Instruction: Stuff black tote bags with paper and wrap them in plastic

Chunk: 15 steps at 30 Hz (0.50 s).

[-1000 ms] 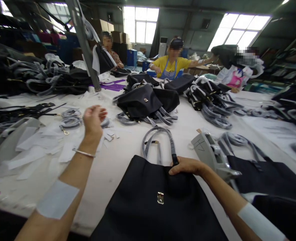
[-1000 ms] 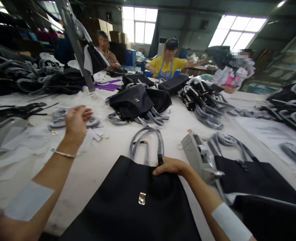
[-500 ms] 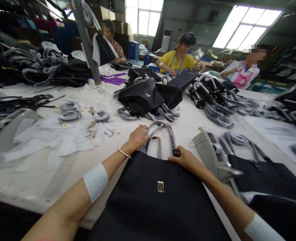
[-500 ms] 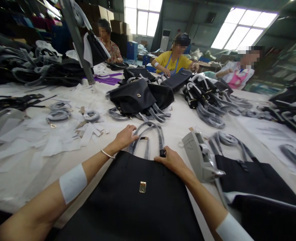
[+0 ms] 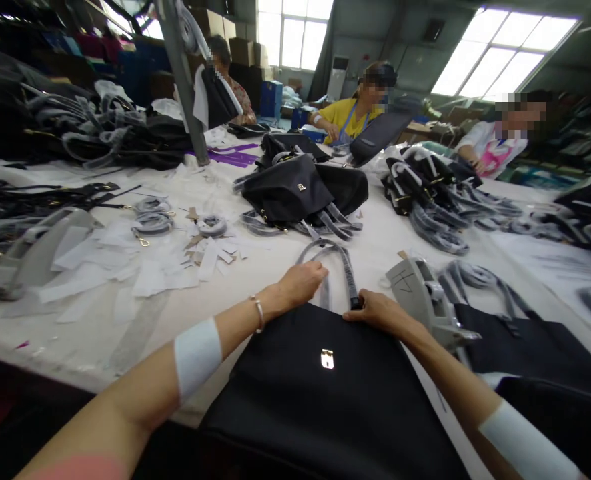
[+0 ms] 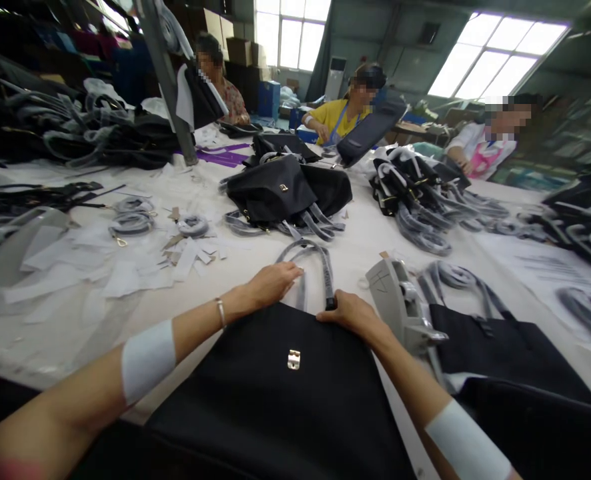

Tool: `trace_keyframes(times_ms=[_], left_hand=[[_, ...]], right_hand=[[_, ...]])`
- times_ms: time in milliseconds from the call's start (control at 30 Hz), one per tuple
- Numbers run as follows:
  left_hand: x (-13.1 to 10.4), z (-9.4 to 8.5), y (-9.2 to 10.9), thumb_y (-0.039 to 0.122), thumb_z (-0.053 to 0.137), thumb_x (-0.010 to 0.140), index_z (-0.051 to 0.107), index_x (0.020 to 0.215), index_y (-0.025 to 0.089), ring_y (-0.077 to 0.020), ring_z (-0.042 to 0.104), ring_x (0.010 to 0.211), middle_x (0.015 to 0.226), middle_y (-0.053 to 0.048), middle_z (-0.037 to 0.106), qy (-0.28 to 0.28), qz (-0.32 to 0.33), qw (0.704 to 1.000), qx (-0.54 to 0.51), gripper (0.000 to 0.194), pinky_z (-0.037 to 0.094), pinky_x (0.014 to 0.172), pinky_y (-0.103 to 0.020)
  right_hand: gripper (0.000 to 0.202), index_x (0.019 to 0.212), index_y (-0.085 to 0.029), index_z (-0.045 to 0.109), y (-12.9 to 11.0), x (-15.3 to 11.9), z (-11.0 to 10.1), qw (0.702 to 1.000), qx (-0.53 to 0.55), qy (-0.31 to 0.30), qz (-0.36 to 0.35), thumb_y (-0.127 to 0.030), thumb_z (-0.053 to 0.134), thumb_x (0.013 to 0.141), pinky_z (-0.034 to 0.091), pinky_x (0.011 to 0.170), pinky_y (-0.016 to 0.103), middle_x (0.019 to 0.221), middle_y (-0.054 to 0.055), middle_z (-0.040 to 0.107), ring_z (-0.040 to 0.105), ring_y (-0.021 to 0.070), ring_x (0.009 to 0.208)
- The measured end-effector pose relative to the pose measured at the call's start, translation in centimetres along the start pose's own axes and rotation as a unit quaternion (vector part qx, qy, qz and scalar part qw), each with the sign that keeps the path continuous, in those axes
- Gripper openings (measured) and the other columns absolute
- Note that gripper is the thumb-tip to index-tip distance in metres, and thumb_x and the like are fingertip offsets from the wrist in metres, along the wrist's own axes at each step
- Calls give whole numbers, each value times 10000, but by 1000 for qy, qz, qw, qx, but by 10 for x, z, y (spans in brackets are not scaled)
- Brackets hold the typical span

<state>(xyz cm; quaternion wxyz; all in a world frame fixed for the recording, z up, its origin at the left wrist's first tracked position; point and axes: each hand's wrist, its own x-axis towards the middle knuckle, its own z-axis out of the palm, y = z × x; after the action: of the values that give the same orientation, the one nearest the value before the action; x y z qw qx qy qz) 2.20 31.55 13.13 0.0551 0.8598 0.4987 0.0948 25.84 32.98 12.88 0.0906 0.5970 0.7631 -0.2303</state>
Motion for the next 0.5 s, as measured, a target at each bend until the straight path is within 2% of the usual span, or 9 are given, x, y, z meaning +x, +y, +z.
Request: trace_keyframes(times_ms=[67,133,200,233,300,367,433,500], left_hand=[[27,8,4,41,407,905,643,1060,86,-245,638,969,1048,-174,672,-12,-10,999,29,285,521,784,-352],[47,16,2,42,414,899,673,957,60,-279,631,977,977,-208,689,-9,-27,999,44,266,504,795,-386],[58,23,-4,79,455,901,689,889,75,-302,608,1036,941,-206,703,-2,-27,998,56,234,470,855,-410],[60,24,-8,108,471,908,691,881,83,-306,599,1055,936,-200,707,3,-25,998,59,223,451,881,-418],[59,22,-11,163,474,928,684,926,86,-303,610,1030,931,-194,708,16,-20,998,65,224,430,892,-424],[53,11,-10,175,451,940,658,1001,77,-283,637,944,900,-181,701,31,-13,997,72,236,431,864,-413],[42,-5,-4,145,421,942,623,1057,84,-264,640,915,905,-157,689,46,2,996,80,241,426,861,-400],[24,-23,6,125,400,944,597,1077,114,-252,628,941,964,-132,669,68,33,993,94,238,423,865,-386]], right_hand=[[561,1068,-152,608,-11,-12,-4,996,-53,64,-9,-551,751,701,430,748,378,1037,174,671,615,350,972],[519,1151,-147,602,-20,-23,-7,983,-89,156,-36,-404,762,730,421,860,426,1137,192,646,575,371,1081],[418,1158,-164,620,-27,-31,-7,970,-58,222,-80,-301,716,775,404,931,436,1171,168,642,566,344,1108],[339,1119,-183,646,-30,-34,-6,969,-5,226,-96,-289,685,800,416,929,417,1127,137,666,590,312,1066],[196,985,-211,693,-36,-37,-1,970,150,163,-105,-324,643,833,470,832,357,940,73,711,644,242,891],[187,884,-208,702,-41,-36,4,941,322,58,-81,-379,651,829,493,674,304,817,42,710,650,194,735],[260,905,-180,692,-48,-34,7,874,483,-22,-48,-424,682,818,502,607,275,861,64,718,658,175,711],[353,971,-145,674,-54,-33,7,781,620,-76,-20,-474,670,843,542,663,278,966,115,719,688,183,795]])
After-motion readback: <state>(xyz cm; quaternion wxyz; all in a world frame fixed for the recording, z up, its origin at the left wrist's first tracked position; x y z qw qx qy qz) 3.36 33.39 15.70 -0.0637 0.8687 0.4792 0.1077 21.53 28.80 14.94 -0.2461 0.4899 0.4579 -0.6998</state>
